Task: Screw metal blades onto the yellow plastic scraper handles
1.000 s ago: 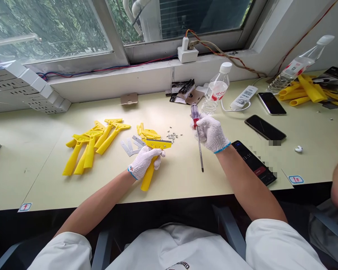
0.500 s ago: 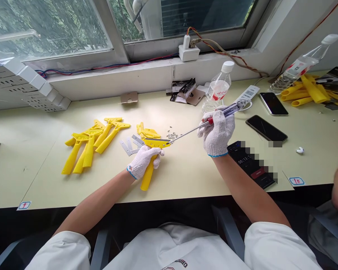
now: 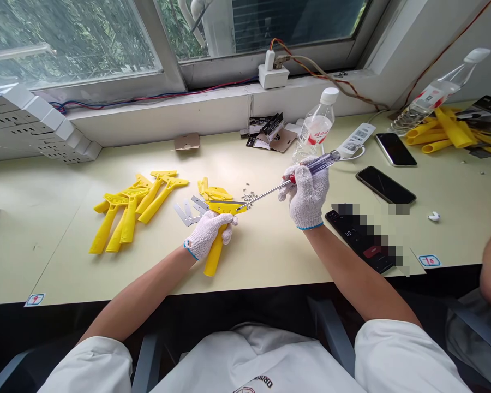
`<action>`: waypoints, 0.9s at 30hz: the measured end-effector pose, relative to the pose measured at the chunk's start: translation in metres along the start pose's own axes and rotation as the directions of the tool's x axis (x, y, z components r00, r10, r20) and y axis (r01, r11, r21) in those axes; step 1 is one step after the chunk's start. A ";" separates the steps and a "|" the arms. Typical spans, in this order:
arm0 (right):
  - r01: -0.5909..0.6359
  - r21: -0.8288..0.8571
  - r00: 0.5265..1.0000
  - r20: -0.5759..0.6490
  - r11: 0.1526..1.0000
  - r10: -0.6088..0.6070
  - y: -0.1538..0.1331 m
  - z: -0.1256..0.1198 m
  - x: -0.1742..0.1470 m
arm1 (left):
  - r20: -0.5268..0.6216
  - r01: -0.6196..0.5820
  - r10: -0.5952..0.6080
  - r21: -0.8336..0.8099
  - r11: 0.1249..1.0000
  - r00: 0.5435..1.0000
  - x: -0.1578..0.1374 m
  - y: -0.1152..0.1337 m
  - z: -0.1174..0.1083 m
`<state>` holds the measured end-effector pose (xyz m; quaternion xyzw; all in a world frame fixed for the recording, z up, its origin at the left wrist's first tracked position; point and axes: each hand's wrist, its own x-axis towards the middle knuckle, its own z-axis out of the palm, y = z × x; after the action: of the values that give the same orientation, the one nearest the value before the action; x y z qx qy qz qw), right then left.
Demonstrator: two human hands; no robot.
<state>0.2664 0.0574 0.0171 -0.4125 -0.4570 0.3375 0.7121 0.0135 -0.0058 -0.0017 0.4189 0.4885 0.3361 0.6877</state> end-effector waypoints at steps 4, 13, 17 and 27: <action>0.022 0.134 0.999 0.031 0.991 -0.026 0.000 -0.001 -0.002 | -0.008 0.006 -0.006 -0.006 1.000 1.000 0.000 0.000 0.001; 0.043 0.258 0.989 0.124 0.965 -0.077 -0.010 -0.002 -0.004 | -0.043 -0.003 0.004 0.010 1.000 0.999 0.001 0.001 0.002; 0.013 0.261 0.976 0.206 0.965 -0.068 -0.014 -0.006 -0.002 | -0.064 -0.006 0.007 0.007 1.000 0.998 0.002 0.001 0.002; 0.179 0.218 0.931 0.279 0.959 -0.237 -0.002 -0.010 0.005 | -0.094 -0.007 0.006 -0.007 1.000 0.996 0.003 0.000 0.002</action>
<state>0.2776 0.0577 0.0188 -0.2355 -0.5675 0.3608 0.7017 0.0168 -0.0036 -0.0028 0.4016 0.5178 0.3595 0.6643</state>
